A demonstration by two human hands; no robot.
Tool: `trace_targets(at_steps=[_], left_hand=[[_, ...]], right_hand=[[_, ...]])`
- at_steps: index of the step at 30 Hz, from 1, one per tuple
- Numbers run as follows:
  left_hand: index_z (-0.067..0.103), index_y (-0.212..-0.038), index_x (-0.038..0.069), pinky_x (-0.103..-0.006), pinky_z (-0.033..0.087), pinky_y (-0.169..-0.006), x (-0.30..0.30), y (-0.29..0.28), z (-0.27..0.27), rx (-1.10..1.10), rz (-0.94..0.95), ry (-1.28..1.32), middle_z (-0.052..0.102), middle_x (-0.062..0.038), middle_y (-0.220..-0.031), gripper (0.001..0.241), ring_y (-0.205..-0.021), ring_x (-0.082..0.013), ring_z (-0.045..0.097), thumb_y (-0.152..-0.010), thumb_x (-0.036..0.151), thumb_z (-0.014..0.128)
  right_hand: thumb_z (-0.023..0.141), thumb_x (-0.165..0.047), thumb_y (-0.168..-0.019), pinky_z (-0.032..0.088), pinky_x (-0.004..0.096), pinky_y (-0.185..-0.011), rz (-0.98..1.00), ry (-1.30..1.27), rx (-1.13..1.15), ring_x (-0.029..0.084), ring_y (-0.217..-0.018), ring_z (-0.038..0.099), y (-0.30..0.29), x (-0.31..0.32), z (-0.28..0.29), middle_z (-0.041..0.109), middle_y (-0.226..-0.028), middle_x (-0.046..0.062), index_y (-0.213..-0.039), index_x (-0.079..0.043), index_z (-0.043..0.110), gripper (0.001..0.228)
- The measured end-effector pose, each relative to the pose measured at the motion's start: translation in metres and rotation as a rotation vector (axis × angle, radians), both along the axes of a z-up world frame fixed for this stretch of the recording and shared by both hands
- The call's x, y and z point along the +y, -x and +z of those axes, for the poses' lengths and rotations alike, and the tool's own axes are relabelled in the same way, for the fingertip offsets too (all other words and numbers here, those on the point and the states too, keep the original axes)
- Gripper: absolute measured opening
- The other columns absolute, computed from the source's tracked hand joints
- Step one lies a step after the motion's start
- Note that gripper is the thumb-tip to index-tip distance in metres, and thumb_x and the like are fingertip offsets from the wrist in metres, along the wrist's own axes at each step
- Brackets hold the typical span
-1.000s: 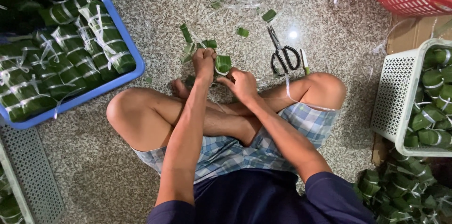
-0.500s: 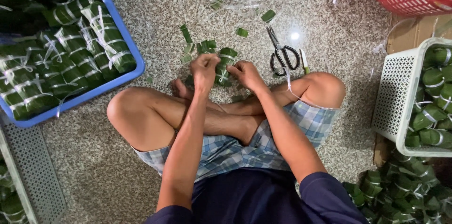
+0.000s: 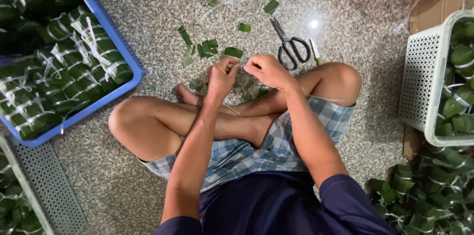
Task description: The person ties plastic strings around green leaf-wrapped food bundles while sitting on the floor, using shears to cut the string.
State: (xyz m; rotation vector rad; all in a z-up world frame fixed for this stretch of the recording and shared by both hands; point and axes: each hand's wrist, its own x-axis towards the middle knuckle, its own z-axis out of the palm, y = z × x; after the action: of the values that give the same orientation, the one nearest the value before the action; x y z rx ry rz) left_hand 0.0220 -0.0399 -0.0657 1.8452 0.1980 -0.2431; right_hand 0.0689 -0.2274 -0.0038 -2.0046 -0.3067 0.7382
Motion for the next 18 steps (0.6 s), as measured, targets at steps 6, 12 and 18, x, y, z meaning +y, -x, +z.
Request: trace_targets(at_steps=[6, 12, 18], left_hand=[[0.079, -0.104, 0.005, -0.0493, 0.061, -0.062, 0.0, 0.008, -0.04, -0.184, -0.033, -0.065, 0.074, -0.022, -0.086, 0.015, -0.082, -0.0425, 0.073, -0.093, 0.007, 0.069], [0.08, -0.095, 0.006, -0.0382, 0.056, -0.058, 0.002, 0.009, -0.011, -0.149, 0.115, 0.09, 0.074, -0.017, -0.078, 0.011, -0.074, -0.0233, 0.071, -0.099, 0.01, 0.071], [0.079, -0.09, 0.008, -0.0274, 0.041, -0.048, 0.01, -0.005, -0.034, -0.092, 0.148, 0.162, 0.067, -0.001, -0.066, 0.011, -0.063, -0.0048, 0.052, -0.097, 0.008, 0.07]], right_hand=[[0.056, -0.018, -0.114, 0.042, 0.04, -0.06, 0.012, -0.205, -0.202, 0.015, -0.061, 0.048, -0.004, 0.014, 0.022, 0.054, -0.065, 0.006, -0.088, -0.003, 0.061, 0.03], [0.066, -0.016, -0.106, 0.043, 0.035, -0.091, -0.22, -0.064, -0.966, 0.018, -0.099, 0.056, -0.013, 0.015, 0.01, 0.063, -0.098, 0.002, -0.105, -0.012, 0.069, 0.005], [0.057, -0.035, -0.103, 0.052, 0.063, -0.083, 0.374, 0.09, -0.083, 0.051, -0.092, 0.069, 0.038, 0.019, 0.072, 0.075, -0.098, 0.025, -0.106, -0.008, 0.072, 0.031]])
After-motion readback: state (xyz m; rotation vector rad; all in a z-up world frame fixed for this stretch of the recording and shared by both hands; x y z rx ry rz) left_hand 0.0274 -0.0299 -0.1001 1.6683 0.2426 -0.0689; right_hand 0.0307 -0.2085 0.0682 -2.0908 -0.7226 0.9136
